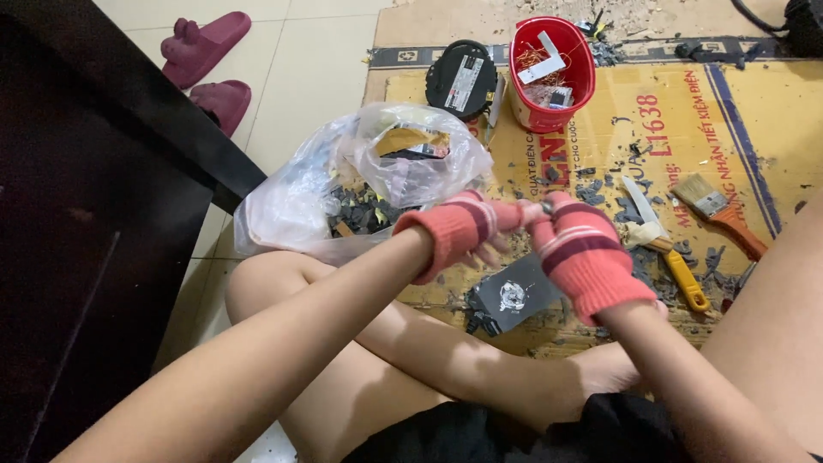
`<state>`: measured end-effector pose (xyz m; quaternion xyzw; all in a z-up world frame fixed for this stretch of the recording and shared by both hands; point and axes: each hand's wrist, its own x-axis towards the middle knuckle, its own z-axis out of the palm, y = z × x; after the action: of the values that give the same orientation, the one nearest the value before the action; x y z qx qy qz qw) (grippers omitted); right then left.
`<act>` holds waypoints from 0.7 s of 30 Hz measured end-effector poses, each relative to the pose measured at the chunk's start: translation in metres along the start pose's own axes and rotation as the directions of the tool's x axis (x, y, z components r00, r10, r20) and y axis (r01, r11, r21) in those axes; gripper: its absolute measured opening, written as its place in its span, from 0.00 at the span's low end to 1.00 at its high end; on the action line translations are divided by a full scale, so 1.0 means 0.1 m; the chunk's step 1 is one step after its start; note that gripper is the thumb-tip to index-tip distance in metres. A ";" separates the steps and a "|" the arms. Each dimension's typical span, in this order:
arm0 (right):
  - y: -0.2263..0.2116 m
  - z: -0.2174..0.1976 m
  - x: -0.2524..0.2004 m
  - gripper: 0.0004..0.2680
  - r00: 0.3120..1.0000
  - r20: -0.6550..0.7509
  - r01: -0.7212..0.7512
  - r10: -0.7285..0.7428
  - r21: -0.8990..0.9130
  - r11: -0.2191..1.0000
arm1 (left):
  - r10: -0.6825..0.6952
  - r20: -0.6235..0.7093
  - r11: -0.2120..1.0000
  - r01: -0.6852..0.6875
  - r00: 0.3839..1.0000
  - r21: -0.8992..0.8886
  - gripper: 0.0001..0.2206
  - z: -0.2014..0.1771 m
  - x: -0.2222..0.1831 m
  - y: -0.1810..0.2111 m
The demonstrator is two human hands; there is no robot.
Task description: The person is using a knife to scrape off excess plastic or debris from a grey electronic casing while wearing pink gloves.
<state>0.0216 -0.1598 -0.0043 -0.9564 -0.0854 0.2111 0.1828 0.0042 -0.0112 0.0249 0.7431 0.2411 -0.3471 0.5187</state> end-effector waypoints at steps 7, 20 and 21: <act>0.15 0.02 0.00 0.13 0.995 -0.031 0.099 -0.099 -0.023 0.995 | 0.049 0.278 0.962 0.029 0.959 -0.270 0.29 0.15 0.33 -0.04; 0.30 -0.07 -0.04 0.07 0.954 -0.198 0.184 -0.226 -0.209 0.960 | 0.140 0.150 0.916 -0.070 0.979 -0.396 0.33 0.28 0.70 -0.10; 0.27 -0.09 -0.06 0.07 0.954 -0.196 0.185 -0.227 -0.210 0.960 | 0.140 0.150 0.915 -0.070 0.979 -0.397 0.33 0.27 0.71 -0.11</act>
<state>0.0224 -0.1889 -0.0049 -0.9726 -0.1842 0.0755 0.1202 0.0347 -0.0332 -0.0416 0.6035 0.2187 -0.3276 0.6933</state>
